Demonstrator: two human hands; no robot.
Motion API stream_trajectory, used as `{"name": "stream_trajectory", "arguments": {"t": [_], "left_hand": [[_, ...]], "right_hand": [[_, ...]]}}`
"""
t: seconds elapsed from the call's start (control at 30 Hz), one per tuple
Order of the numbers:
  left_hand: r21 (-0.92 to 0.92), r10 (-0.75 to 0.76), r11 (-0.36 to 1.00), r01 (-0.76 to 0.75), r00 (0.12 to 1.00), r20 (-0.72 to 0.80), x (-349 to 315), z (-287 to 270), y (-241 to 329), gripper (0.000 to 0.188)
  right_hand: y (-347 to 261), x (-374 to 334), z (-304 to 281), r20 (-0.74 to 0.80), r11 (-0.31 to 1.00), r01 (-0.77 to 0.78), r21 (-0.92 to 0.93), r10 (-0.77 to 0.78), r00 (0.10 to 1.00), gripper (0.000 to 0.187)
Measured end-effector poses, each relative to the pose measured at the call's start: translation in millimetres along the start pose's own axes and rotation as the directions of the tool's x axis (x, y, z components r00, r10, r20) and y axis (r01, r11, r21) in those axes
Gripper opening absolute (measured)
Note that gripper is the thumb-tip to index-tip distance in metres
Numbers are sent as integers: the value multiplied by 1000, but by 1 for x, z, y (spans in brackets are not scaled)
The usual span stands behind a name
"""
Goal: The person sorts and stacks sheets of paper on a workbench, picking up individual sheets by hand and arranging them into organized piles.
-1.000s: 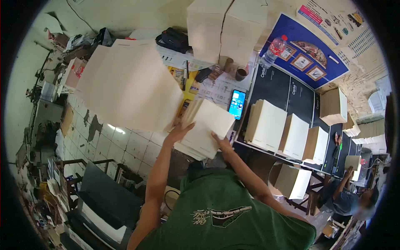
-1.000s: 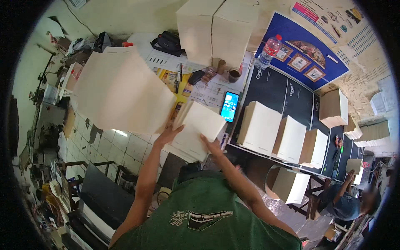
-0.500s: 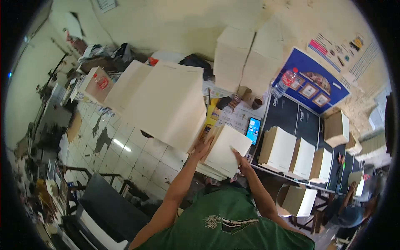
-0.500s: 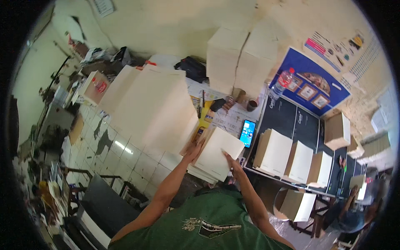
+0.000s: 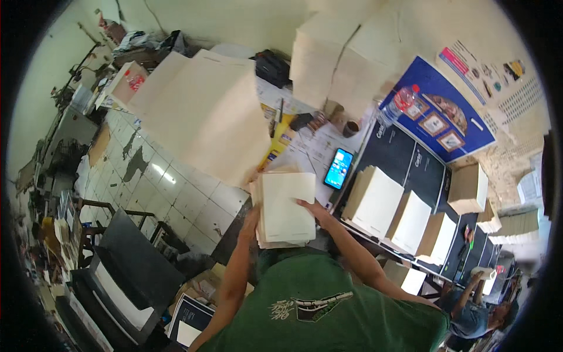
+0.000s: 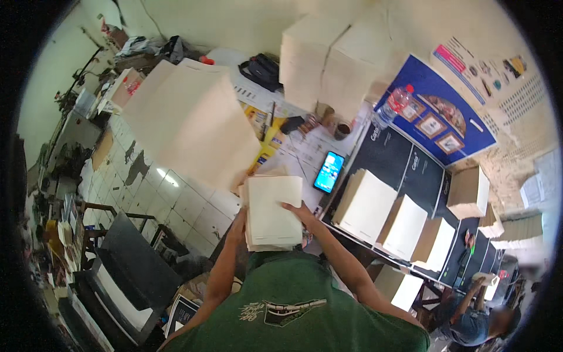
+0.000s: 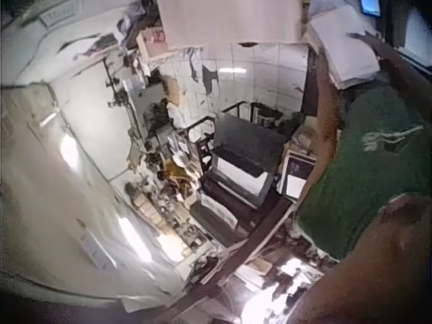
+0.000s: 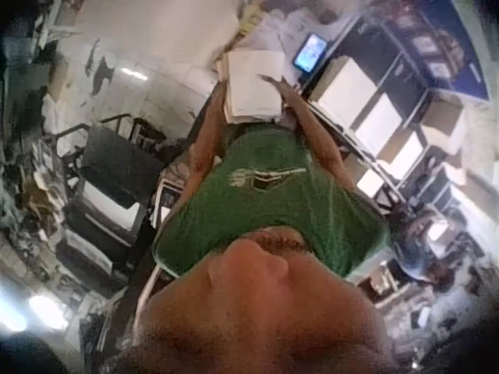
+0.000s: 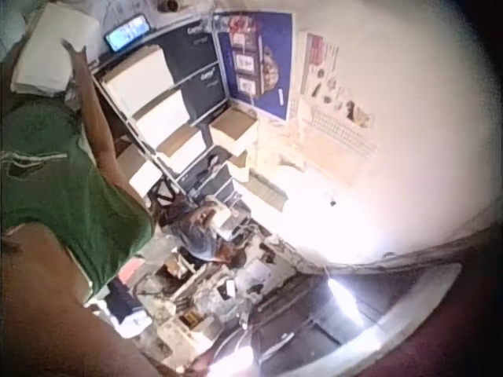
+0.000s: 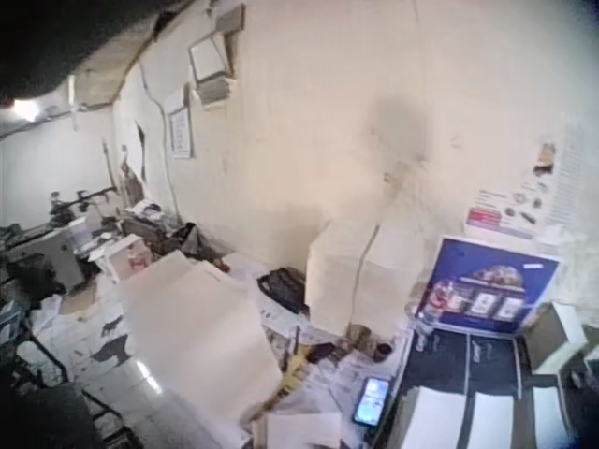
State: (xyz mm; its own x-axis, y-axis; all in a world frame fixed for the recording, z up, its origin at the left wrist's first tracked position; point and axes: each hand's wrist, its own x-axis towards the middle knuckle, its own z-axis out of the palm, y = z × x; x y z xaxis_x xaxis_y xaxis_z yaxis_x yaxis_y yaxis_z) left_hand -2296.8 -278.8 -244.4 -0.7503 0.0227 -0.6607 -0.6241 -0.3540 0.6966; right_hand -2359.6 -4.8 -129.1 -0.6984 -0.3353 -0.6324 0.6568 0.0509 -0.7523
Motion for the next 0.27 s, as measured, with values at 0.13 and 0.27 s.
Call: {"name": "stream_trajectory", "arguments": {"t": [0.13, 0.27], "left_hand": [[209, 170, 970, -121, 956, -237, -61, 39, 31, 63], [252, 288, 936, -245, 946, -148, -72, 58, 47, 59]], "right_hand": [[-4, -23, 2, 48, 996, 86, 29, -87, 995, 79], [-16, -48, -11, 136, 994, 86, 68, -95, 986, 91]]}}
